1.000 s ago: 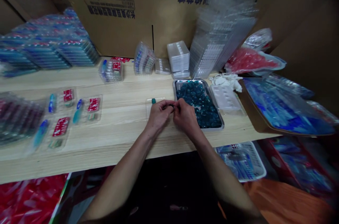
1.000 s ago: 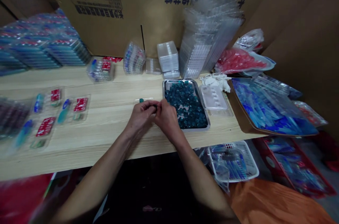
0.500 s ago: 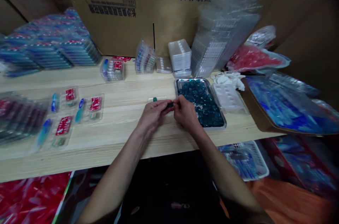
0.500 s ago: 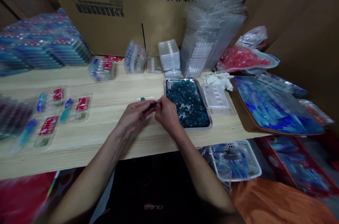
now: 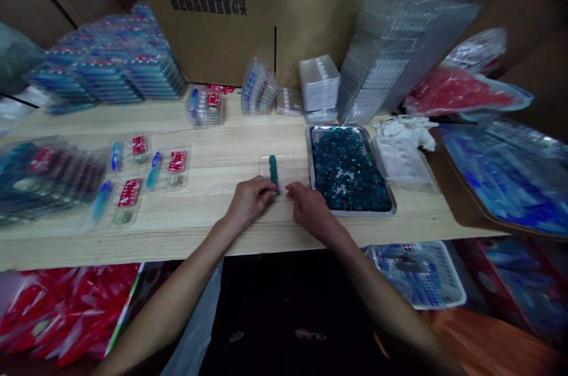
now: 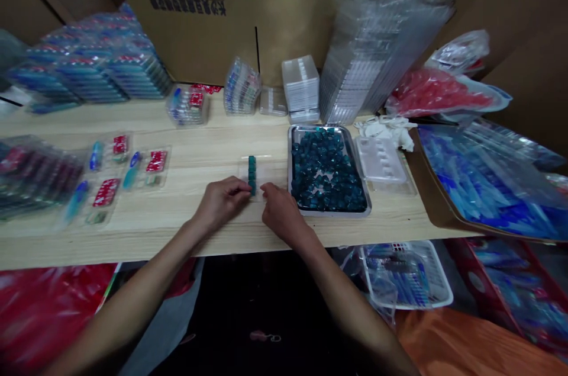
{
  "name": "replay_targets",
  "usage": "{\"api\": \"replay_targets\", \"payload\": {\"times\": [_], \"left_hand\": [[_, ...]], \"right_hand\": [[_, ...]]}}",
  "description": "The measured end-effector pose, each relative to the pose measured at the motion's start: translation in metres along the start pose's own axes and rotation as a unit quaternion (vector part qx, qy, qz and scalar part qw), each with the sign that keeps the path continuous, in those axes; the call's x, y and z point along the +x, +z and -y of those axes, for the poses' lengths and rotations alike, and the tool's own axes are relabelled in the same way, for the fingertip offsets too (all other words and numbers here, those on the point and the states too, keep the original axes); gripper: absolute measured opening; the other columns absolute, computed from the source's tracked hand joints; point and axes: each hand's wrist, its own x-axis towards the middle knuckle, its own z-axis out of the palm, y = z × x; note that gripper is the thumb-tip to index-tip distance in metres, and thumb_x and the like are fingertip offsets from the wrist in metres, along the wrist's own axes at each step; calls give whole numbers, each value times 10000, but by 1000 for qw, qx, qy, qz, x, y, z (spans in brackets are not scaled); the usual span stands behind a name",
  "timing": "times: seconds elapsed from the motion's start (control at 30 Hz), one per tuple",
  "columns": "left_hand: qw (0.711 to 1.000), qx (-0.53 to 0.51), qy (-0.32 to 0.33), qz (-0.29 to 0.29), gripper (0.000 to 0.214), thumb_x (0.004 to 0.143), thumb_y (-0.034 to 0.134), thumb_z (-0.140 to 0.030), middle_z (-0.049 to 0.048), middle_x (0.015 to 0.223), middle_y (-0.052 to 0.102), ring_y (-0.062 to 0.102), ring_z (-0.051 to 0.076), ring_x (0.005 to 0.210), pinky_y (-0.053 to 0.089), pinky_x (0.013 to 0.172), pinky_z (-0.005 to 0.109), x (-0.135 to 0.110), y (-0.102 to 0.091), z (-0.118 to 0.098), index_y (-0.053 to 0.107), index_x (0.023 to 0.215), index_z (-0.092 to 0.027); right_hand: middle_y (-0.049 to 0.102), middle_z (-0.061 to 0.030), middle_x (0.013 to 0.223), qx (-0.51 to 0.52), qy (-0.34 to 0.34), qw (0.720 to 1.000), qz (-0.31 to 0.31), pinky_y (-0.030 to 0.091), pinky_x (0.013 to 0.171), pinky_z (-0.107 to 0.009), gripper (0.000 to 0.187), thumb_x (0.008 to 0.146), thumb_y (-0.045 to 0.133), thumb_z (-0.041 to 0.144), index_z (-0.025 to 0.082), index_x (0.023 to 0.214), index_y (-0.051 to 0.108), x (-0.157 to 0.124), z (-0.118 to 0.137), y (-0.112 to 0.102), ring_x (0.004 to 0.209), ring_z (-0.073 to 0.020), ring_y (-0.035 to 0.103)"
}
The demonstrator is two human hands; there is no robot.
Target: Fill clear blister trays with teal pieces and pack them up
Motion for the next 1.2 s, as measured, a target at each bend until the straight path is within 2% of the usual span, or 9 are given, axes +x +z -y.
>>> {"api": "replay_targets", "payload": {"times": [0.33,0.53,0.6,0.7,0.8,0.9,1.0,1.1,1.2], "left_hand": [[966,172,192,-7,280,925,492,-145,82,1021,760,720,173,918,602,777,304,-22,23,26,742,1033,-209],[953,239,185,-15,298,956,456,-164,130,1233,661,704,172,971,616,775,301,-44,29,20,642,1188,-191],[959,223,170,-48,328,967,447,-188,147,1326,588,687,161,1011,609,780,281,-47,11,19,587,1264,-192],[952,260,88,-139,332,968,425,-185,144,1268,605,625,199,1142,569,924,347,-47,-39,25,599,1251,-186],[894,386,-96,-204,283,956,455,-223,153,1305,599,538,304,1260,458,1055,503,-46,-98,42,669,1137,-183],[848,454,-217,-167,342,940,529,-334,159,1441,528,421,403,1362,354,1087,620,-51,-127,54,633,1235,-196],[860,453,-205,-118,451,935,546,-358,170,1483,498,422,425,1359,378,1053,618,-60,-109,51,547,1356,-198],[882,430,-158,-111,473,938,538,-356,175,1494,487,426,442,1352,396,1025,625,-66,-63,33,521,1384,-200],[913,369,-118,-127,458,943,525,-316,186,1502,471,426,419,1358,413,1022,607,-70,-29,15,517,1384,-196]], "right_hand": [[725,-64,923,-6,2,1000,-8,482,819,-292,327,814,449,-8,163,1040,612,4,-12,5,906,-200,686],[634,-112,947,-85,-127,987,-43,475,863,-334,314,787,429,-16,143,971,627,-3,-27,25,926,-222,607],[610,-133,979,-141,-171,974,-39,469,860,-357,274,792,464,3,134,967,629,-6,-27,25,939,-240,575],[598,-160,1046,-269,-168,948,-31,455,792,-385,198,814,507,44,145,935,625,-11,-23,21,953,-281,546],[598,-156,1105,-327,-176,928,-8,452,749,-381,215,809,501,30,169,930,613,-10,-20,18,989,-297,547],[589,-154,1168,-261,-217,940,-22,490,794,-379,224,831,478,40,185,969,579,-5,-22,18,1076,-287,551],[597,-133,1143,-135,-230,959,-96,518,849,-377,189,894,441,97,220,1018,513,2,-22,15,1073,-254,578],[610,-100,1001,-73,-201,964,-159,532,793,-379,131,920,429,170,241,1015,485,13,-17,9,935,-245,616],[604,-93,950,-79,-155,970,-169,532,762,-378,164,897,460,210,219,1053,509,25,-9,-2,885,-248,620]]}}
